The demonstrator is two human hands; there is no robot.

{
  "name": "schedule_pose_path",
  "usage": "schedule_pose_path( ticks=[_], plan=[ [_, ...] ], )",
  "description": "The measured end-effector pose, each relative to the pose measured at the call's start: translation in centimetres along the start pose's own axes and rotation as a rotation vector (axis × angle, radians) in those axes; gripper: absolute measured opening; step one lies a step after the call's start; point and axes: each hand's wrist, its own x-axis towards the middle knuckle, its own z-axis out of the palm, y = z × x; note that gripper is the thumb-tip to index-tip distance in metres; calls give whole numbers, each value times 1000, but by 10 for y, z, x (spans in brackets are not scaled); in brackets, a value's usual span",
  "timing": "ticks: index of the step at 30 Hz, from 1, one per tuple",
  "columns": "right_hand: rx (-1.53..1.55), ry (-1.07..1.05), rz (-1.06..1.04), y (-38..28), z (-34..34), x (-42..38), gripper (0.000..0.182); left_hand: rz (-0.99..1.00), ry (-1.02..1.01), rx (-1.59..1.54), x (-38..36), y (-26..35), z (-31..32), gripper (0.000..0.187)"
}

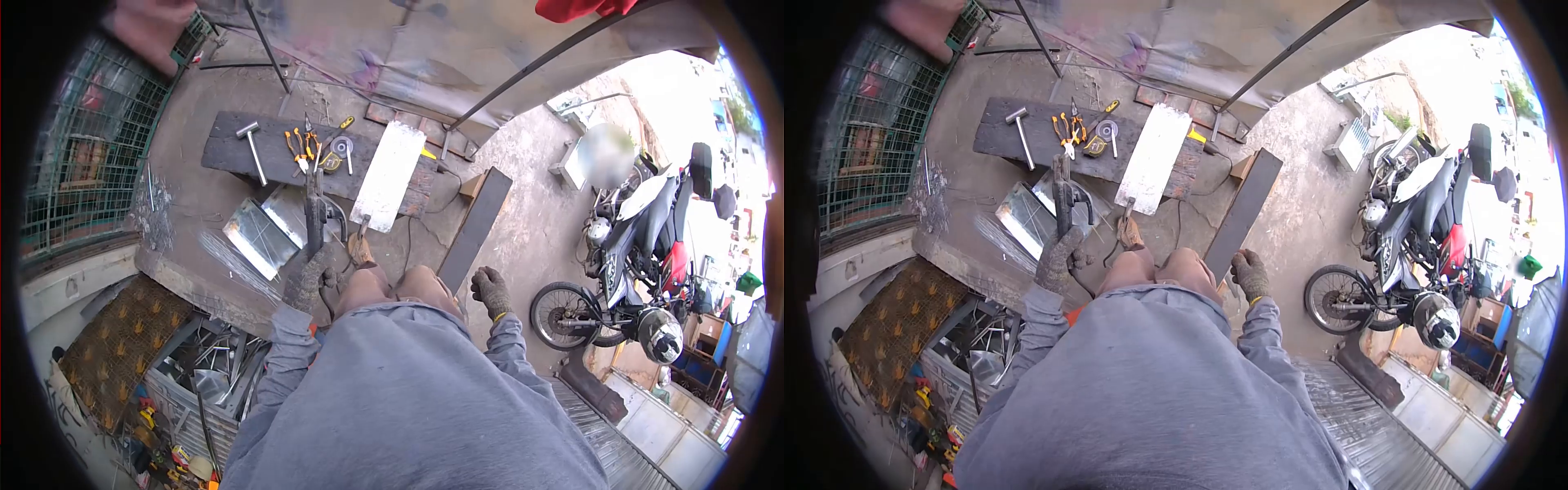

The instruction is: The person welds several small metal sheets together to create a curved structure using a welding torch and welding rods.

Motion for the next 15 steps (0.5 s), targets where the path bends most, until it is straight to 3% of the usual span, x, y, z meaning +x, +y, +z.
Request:
schedule_pose_path(
  ticks=[3, 6, 7, 10, 12, 14, 15],
  plan=[
    [44, 33, 44, -29, 0, -13, 41, 75, -213, -35, 6, -5, 16, 27],
    [38, 25, -27, -52, 12, -20, 42, 75, -250, -5, 6, 1, 40, 30],
    [29, -17, -36, -73, 19, -30, 43, 189, -314, 154, 28, -28, 33, 33],
    [-6, -194, -102, -107, 36, -29, 47, 133, -389, 389, 23, 13, 64, 29],
    [-42, -291, -155, -136, 52, -26, 49, 72, -359, 418, 22, 21, 80, 33],
    [-68, -388, -201, -164, 61, -21, 50, 304, -214, 819, 31, 15, 94, 42],
    [-286, -452, -279, -180, 62, -16, 51, 306, -230, 796, 42, 0, 94, 49]
  ],
)
